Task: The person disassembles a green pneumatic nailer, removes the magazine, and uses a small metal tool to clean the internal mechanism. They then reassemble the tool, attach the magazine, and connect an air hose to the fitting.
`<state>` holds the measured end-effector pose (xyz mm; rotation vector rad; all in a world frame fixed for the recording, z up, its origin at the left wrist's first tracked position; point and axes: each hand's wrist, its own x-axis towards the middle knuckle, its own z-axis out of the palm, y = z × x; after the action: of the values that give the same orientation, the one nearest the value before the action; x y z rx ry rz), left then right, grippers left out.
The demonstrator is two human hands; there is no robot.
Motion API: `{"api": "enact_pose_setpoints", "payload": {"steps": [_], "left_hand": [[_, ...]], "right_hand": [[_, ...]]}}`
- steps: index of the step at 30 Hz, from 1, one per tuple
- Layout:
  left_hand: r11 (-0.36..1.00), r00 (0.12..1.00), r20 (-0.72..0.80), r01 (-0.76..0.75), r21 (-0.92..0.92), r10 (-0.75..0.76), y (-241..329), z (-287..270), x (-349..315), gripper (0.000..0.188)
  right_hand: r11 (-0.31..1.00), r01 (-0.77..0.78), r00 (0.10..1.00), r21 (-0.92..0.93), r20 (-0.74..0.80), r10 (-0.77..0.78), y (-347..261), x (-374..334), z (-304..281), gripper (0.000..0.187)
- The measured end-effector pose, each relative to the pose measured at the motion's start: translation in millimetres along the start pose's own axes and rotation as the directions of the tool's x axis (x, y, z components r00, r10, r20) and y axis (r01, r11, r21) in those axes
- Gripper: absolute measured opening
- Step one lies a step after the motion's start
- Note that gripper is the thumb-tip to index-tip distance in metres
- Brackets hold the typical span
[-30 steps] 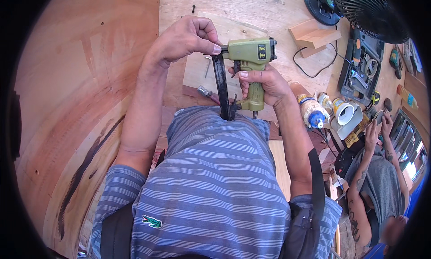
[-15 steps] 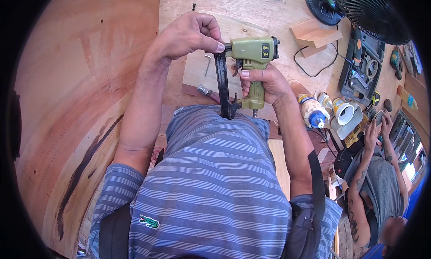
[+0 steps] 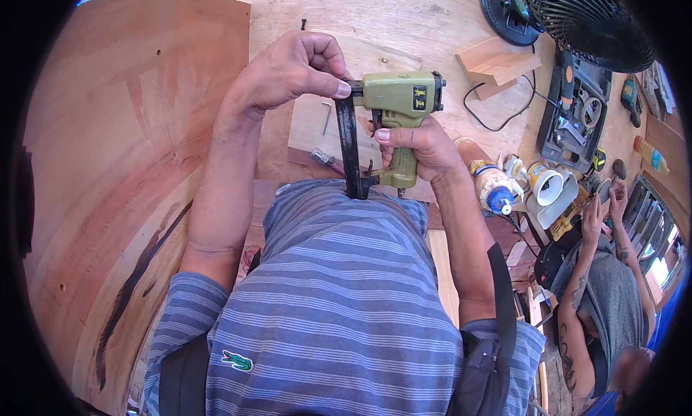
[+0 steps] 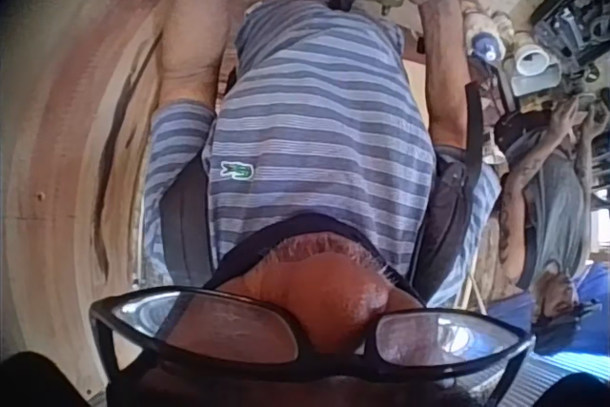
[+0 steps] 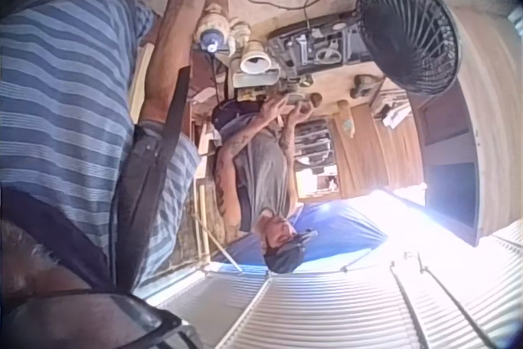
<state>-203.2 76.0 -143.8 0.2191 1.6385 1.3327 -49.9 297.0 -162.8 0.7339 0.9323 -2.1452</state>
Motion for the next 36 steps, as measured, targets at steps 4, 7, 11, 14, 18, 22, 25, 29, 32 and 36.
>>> {"api": "enact_pose_setpoints", "payload": {"steps": [4,7,11,14,18,22,25,29,32,36], "left_hand": [[0.995,0.999,0.032,0.009,-0.099,-0.006,-3,-3,1,0.02],[0.993,0.998,0.047,0.036,-0.115,-0.03,-9,-6,4,0.02],[0.986,0.998,0.064,0.03,-0.163,-0.02,-10,-7,3,0.02],[0.985,0.998,0.067,0.025,-0.171,-0.013,-12,-7,3,0.02],[0.984,0.998,0.056,0.029,-0.176,-0.02,-10,-5,2,0.021],[0.982,0.999,0.042,0.01,-0.189,-0.002,-8,-2,0,0.023],[0.987,0.999,0.032,0.023,-0.159,-0.018,-9,-3,0,0.023],[0.979,0.999,0.052,0.012,-0.204,-0.002,-9,-4,1,0.023],[0.978,0.998,0.058,0.014,-0.21,-0.002,-12,-3,2,0.023],[0.969,0.999,0.043,0.02,-0.247,-0.009,-14,1,-1,0.024]], "right_hand": [[1.0,-0.011,1.0,-0.006,0.0,0.011,0,0,0,0.044],[1.0,-0.002,1.0,-0.014,0.011,0.002,-1,2,-1,0.045],[0.999,0.022,1.0,-0.023,0.005,-0.022,0,2,0,0.046],[1.0,0.015,1.0,-0.011,-0.006,-0.016,1,0,1,0.046],[1.0,0.01,1.0,-0.012,-0.007,-0.01,3,2,-3,0.045],[1.0,0.008,1.0,-0.006,-0.008,-0.008,3,1,-3,0.043],[1.0,0.007,1.0,-0.008,-0.009,-0.007,3,2,-2,0.042],[1.0,-0.001,1.0,-0.008,0.0,0.001,3,3,-4,0.041],[1.0,0.014,1.0,-0.005,0.001,-0.014,5,4,-6,0.042],[1.0,0.018,1.0,-0.01,-0.002,-0.018,9,4,-7,0.042]]}}
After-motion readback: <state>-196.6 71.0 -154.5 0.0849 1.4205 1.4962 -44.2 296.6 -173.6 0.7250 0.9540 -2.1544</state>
